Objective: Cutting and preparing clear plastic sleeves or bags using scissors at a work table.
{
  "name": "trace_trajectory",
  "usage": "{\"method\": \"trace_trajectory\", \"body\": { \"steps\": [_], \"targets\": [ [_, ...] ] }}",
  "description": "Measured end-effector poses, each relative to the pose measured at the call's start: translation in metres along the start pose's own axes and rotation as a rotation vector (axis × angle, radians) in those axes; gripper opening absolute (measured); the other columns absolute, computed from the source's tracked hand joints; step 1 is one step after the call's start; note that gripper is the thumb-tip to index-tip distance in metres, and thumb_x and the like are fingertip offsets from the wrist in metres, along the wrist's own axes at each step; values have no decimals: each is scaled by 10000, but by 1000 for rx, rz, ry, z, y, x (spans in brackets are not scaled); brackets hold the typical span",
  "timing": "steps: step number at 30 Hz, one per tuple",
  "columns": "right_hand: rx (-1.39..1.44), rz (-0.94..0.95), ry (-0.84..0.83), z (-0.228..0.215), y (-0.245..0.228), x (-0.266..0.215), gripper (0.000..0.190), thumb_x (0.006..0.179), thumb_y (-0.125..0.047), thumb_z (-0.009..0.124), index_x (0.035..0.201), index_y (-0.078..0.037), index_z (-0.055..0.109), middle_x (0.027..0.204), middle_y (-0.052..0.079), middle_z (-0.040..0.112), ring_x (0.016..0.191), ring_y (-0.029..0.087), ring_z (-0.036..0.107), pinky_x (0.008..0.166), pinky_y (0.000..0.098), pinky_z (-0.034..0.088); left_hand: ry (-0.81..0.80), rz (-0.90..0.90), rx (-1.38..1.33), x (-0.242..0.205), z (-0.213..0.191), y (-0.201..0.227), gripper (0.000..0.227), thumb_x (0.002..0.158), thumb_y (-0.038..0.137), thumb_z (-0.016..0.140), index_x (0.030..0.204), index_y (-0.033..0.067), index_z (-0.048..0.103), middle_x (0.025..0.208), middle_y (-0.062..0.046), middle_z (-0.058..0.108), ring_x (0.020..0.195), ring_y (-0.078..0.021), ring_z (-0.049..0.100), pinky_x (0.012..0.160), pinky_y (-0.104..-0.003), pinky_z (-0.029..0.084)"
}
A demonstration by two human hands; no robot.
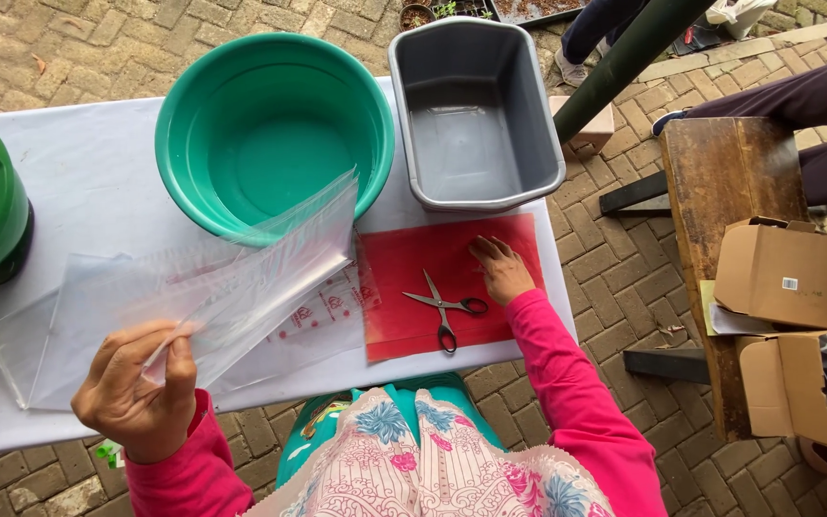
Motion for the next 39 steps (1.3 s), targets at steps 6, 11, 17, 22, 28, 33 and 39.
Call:
{"method": "trace_trajectory", "body": {
  "steps": [6, 11, 17, 22, 28, 33, 39],
  "targets": [
    [-60, 45, -70, 23, 45, -23, 426, 848, -14, 609, 1252, -147, 639, 1423, 40, 619, 1424, 271, 511, 1210, 369, 437, 10, -11, 31, 0, -4, 3, 31, 1038, -10, 714, 1013, -20, 730, 1005, -111, 749, 894, -160, 699, 834, -246, 555],
    [128, 143, 1, -4, 32, -16, 688, 776, 72, 541, 1440, -105, 532, 1499, 133, 523, 1402, 346, 470, 1179, 400, 401, -4, -19, -10, -1, -3, -1, 32, 1044, -6, 712, 1037, -25, 736, 1007, -106, 748, 889, -151, 698, 847, -246, 550],
    [17, 103, -93, -9, -4, -13, 721, 792, -21, 622, 1484, -138, 458, 1541, 172, 421, 1420, 411, 360, 1160, 460, 346, -12, -26, -4, 8, -1, 7, 15, 1020, -10, 715, 1015, -14, 729, 999, -98, 744, 867, -148, 696, 823, -238, 546],
    [-70, 58, -157, -9, -25, -27, 732, 710, -17, 650, 1418, -175, 550, 1476, 172, 458, 1341, 418, 407, 1090, 441, 410, -21, 1, -11, 11, 1, 9, 22, 1009, -17, 704, 1011, -13, 725, 986, -93, 744, 864, -143, 704, 822, -245, 550],
    [-1, -84, 183, 26, -5, -31, 310, 832, 25, 623, 1114, -52, 726, 1138, 100, 683, 1029, 325, 627, 892, 393, 550, -11, -18, -35, 12, 3, 10, 13, 982, -17, 708, 983, -18, 720, 964, -105, 741, 819, -147, 691, 767, -242, 541],
    [-81, 71, 224, 48, 3, -23, 128, 838, 31, 642, 923, -43, 702, 970, 110, 646, 946, 338, 609, 808, 426, 540, -12, -14, -33, 10, 2, 9, 17, 971, -9, 712, 981, -19, 720, 958, -106, 739, 811, -146, 687, 756, -242, 533],
    [352, 423, 257, 13, 24, -11, 130, 760, 20, 743, 863, -29, 804, 864, 116, 745, 789, 277, 722, 743, 351, 571, 9, -22, -6, 5, -5, 8, 62, 961, -9, 709, 1020, -6, 724, 948, -104, 743, 793, -138, 677, 740, -240, 531]
  ]
}}
Point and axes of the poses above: each hand's wrist, its own x-axis towards the middle knuckle, its own z-axis out of the palm, y = z × x, the point moved 1 cm from there along x, towards the middle knuckle
